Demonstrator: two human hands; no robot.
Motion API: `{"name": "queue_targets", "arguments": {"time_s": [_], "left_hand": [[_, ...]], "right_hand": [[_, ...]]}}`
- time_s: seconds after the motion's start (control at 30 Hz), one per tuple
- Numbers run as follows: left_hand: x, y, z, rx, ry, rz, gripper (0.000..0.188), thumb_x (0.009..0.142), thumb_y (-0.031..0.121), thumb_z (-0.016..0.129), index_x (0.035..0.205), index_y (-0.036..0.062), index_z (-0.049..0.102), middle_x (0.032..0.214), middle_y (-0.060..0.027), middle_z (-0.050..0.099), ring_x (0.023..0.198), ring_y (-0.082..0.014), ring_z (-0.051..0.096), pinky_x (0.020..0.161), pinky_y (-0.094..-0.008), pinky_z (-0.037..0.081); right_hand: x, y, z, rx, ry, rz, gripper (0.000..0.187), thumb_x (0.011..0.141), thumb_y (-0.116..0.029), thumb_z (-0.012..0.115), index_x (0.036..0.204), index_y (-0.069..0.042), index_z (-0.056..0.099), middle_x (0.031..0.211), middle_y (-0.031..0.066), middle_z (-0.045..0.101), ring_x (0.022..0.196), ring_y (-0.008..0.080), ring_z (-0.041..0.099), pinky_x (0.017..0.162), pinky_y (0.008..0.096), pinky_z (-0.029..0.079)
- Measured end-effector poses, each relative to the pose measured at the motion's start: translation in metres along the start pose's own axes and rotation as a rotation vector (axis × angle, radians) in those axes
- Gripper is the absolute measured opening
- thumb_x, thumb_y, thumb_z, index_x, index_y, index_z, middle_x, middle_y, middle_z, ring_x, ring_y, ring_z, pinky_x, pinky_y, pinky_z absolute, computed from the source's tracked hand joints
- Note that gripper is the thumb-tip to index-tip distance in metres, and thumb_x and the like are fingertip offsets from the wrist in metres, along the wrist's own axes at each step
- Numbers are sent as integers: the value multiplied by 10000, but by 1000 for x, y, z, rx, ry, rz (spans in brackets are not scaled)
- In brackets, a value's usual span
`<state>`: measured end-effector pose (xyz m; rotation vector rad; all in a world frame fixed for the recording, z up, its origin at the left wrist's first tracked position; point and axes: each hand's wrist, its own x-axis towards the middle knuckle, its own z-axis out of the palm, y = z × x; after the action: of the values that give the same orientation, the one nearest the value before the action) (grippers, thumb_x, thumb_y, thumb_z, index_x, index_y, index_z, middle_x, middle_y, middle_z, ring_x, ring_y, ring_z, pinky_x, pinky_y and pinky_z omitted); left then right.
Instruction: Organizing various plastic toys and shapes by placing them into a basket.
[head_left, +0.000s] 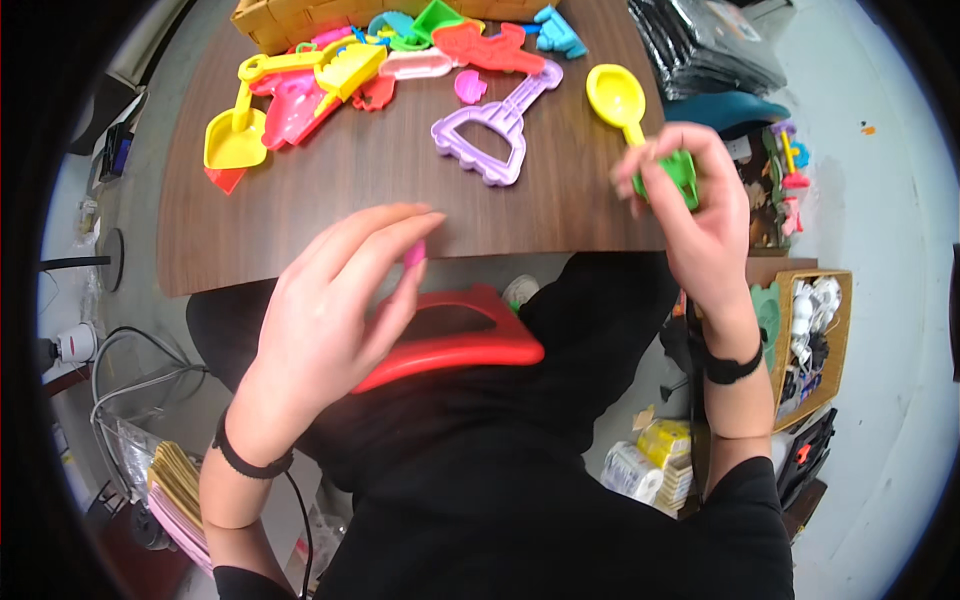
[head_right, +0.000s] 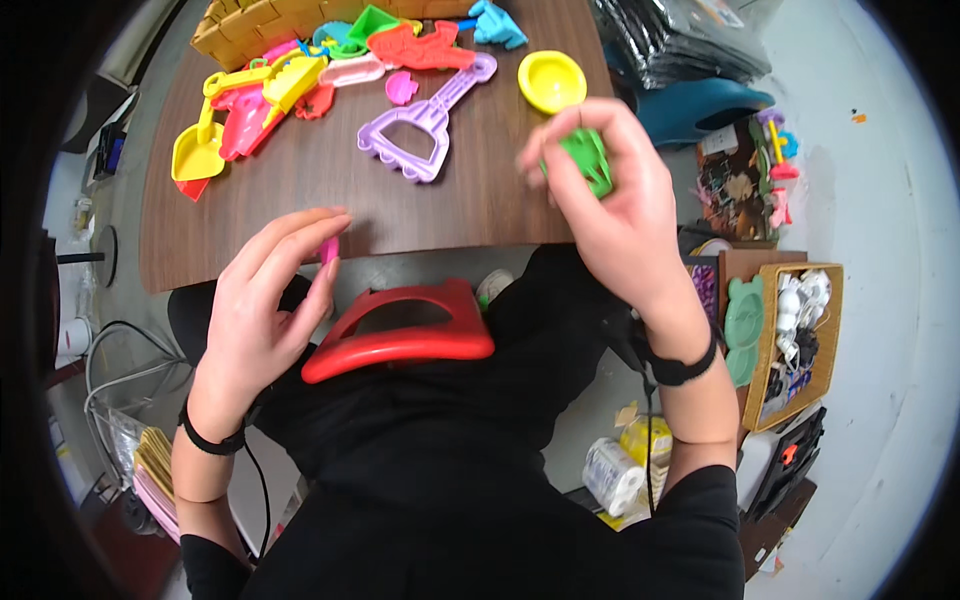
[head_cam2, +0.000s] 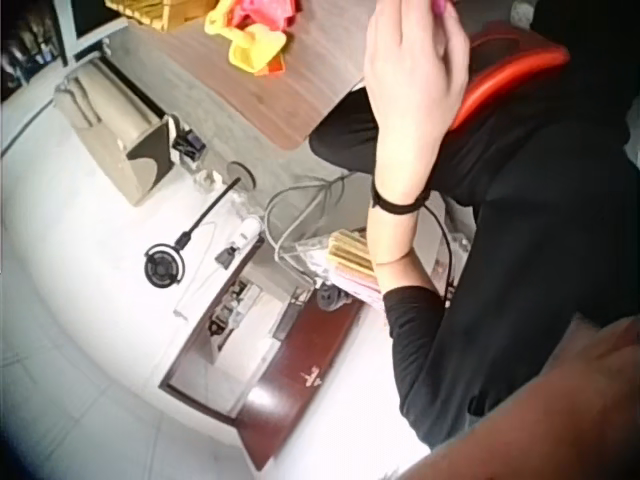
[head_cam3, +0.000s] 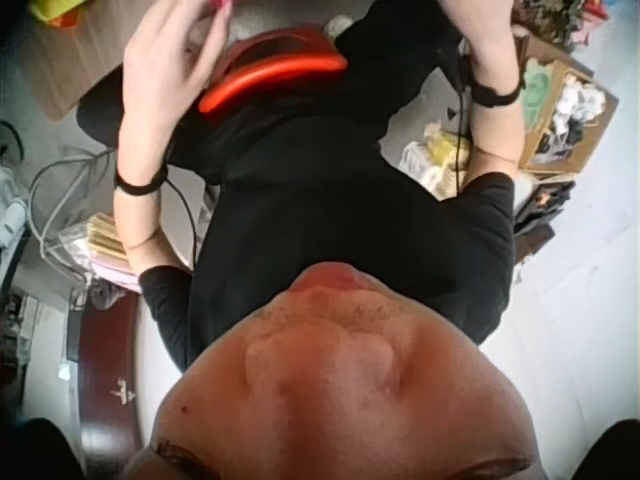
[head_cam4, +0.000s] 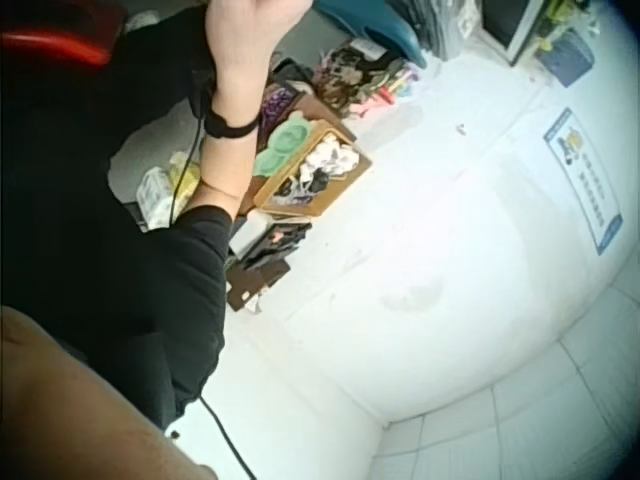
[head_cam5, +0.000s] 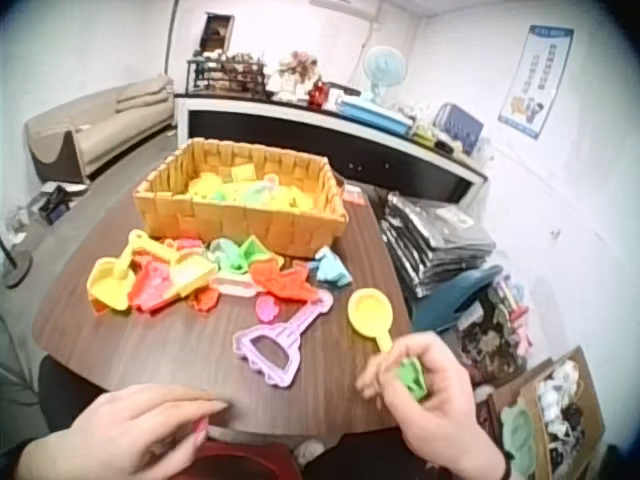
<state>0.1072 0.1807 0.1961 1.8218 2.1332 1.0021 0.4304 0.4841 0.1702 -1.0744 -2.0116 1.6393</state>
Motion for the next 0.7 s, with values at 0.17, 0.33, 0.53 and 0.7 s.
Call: {"name": "queue_targets", "arguments": {"time_s": [0.17,0.33,0.53,0.7], "left_hand": [[-18,14,-19,7,-56,-9,372,957,-21,780,1328,18,788,1276,-163,779,1132,-335,779,956,-429,639],[-37,18,-30,15,-84,64,340,1013,-83,731,1347,-28,768,1297,-158,753,1039,-219,727,884,-313,582],[-59,15,-56,58,-28,-66,336,1000,-65,708,1325,-30,786,1252,-191,754,1059,-269,747,874,-341,609],[-64,12,-71,-6,36,-107,355,1137,224,646,1294,-71,767,1158,-194,727,952,-245,694,849,-353,569]], "right_hand": [[-60,27,20,74,13,54,275,1148,-236,690,1354,-62,746,874,-6,652,774,84,610,652,248,477],[-75,36,30,96,54,113,276,1151,-236,686,1360,-65,745,868,-12,647,766,75,604,643,242,472],[-119,41,-4,118,107,136,277,1155,-236,681,1366,-69,744,860,-19,640,757,65,597,631,236,467],[-110,65,-84,162,207,145,278,1157,-235,677,1372,-71,743,854,-25,635,750,56,591,622,230,463]]}}
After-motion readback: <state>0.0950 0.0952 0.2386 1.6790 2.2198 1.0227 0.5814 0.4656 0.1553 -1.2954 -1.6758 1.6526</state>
